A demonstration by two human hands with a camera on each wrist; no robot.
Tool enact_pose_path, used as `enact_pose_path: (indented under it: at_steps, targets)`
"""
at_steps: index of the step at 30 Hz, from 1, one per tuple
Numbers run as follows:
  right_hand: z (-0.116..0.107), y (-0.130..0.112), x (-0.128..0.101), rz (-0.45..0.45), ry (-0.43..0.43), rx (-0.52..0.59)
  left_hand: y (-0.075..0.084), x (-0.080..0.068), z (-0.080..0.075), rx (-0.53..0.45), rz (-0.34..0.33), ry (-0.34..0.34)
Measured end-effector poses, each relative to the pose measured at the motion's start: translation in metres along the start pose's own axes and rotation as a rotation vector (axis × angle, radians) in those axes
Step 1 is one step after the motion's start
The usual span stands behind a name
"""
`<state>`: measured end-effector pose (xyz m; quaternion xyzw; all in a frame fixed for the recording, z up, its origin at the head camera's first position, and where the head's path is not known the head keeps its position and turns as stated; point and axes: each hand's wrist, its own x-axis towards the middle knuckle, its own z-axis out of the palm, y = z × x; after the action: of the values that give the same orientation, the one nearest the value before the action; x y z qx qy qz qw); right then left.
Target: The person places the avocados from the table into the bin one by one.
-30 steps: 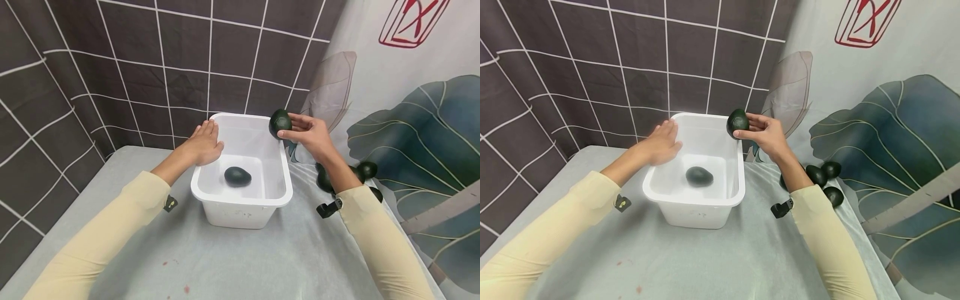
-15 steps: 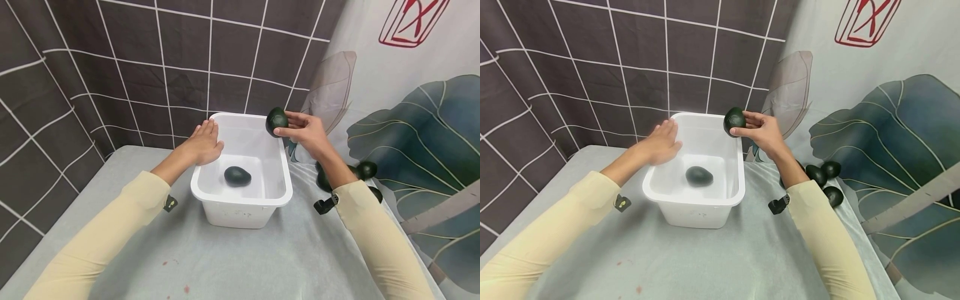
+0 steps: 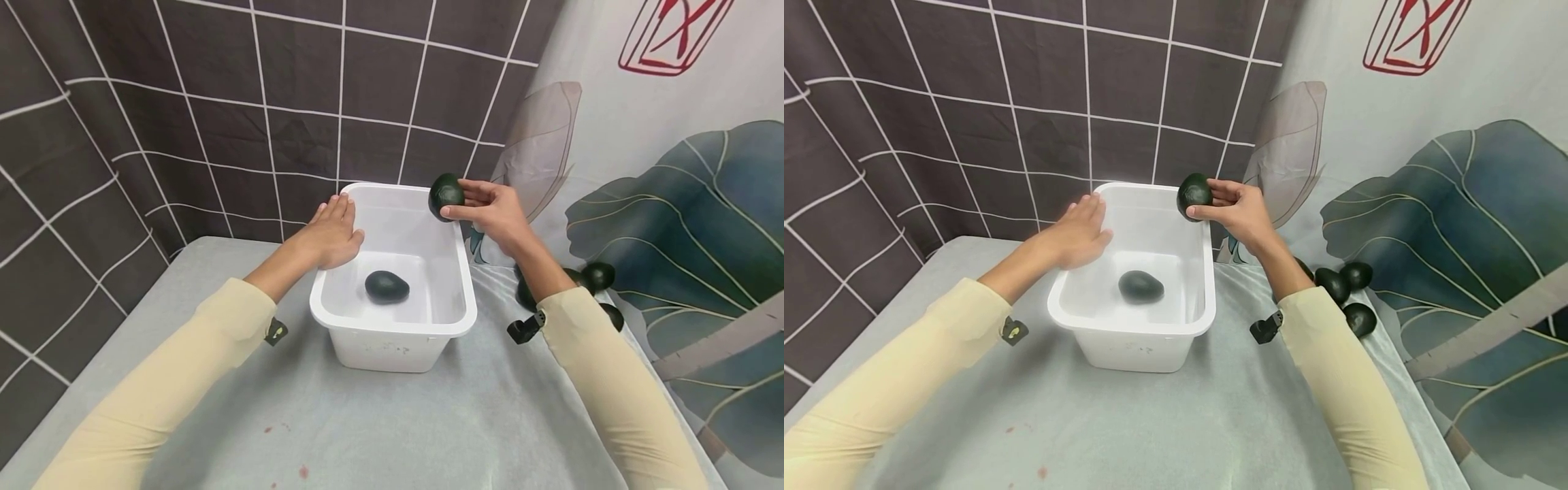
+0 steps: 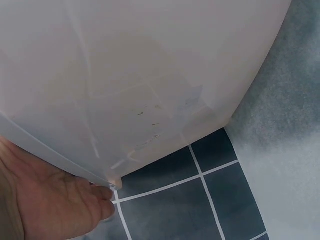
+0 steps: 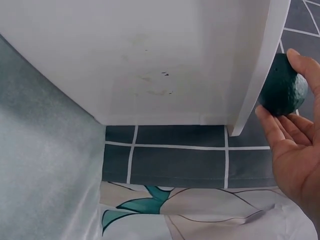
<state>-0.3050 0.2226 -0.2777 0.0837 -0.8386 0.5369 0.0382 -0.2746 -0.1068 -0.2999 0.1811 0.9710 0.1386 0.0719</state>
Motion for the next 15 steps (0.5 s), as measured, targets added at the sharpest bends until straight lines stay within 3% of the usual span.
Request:
enact_pose_path:
  at_steps: [15]
  targets:
    - [0.005,0.002,0.014,0.027,-0.015,-0.018,0.0,0.0,-0.002,-0.007,0.002,-0.004]
